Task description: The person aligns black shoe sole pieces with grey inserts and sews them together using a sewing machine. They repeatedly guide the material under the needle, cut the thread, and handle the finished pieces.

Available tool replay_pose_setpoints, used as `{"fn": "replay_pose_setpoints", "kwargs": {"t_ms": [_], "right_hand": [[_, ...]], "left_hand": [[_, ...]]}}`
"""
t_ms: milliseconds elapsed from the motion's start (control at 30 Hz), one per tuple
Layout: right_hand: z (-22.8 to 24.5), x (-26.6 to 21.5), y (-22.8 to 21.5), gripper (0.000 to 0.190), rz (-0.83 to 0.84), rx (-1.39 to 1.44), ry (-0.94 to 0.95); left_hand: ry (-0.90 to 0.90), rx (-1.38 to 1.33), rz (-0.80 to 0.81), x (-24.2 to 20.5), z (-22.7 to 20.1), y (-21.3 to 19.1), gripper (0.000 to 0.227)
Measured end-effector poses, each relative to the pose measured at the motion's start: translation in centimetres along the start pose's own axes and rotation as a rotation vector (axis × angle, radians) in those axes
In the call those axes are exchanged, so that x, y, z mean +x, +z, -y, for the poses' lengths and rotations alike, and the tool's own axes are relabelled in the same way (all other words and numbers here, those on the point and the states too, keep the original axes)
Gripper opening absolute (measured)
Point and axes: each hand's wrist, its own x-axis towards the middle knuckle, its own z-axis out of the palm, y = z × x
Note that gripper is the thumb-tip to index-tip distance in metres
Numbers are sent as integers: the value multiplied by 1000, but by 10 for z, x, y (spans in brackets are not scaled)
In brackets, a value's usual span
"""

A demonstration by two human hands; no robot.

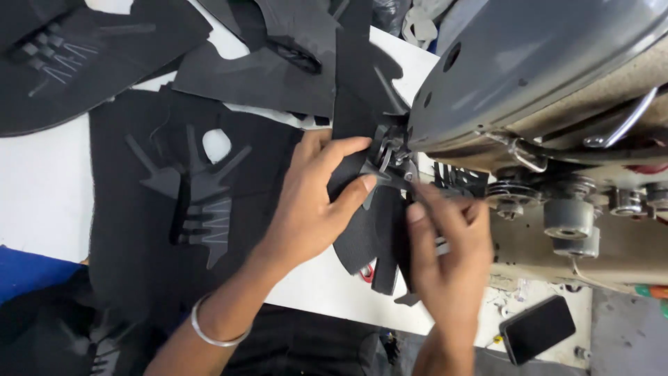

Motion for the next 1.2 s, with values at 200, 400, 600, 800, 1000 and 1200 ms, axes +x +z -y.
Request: {"fn": "replay_pose_setpoints", "kwargs": {"t_ms": [200, 400, 600, 800, 1000, 1200], "right_hand": [[10, 43, -14, 25, 235, 130, 185], [22, 60, -11, 18, 420, 124, 251], [9, 63, -19, 16, 462, 137, 190], [10, 78, -23, 15, 653, -135, 103], [-24, 76, -8, 8, 616, 353, 136], [-11, 75, -6, 7, 488, 730, 525]], "left_hand": [[-17, -79, -73, -7, 1, 2, 40], [-19, -104, -98, -14, 5, 0, 40], [-10, -131, -93, -15, 8, -3, 41], [-36, -142, -60, -13, 7, -4, 41], [-20, -131, -79, -12, 8, -2, 41], [-43, -120, -45, -8, 6, -6, 41]]}}
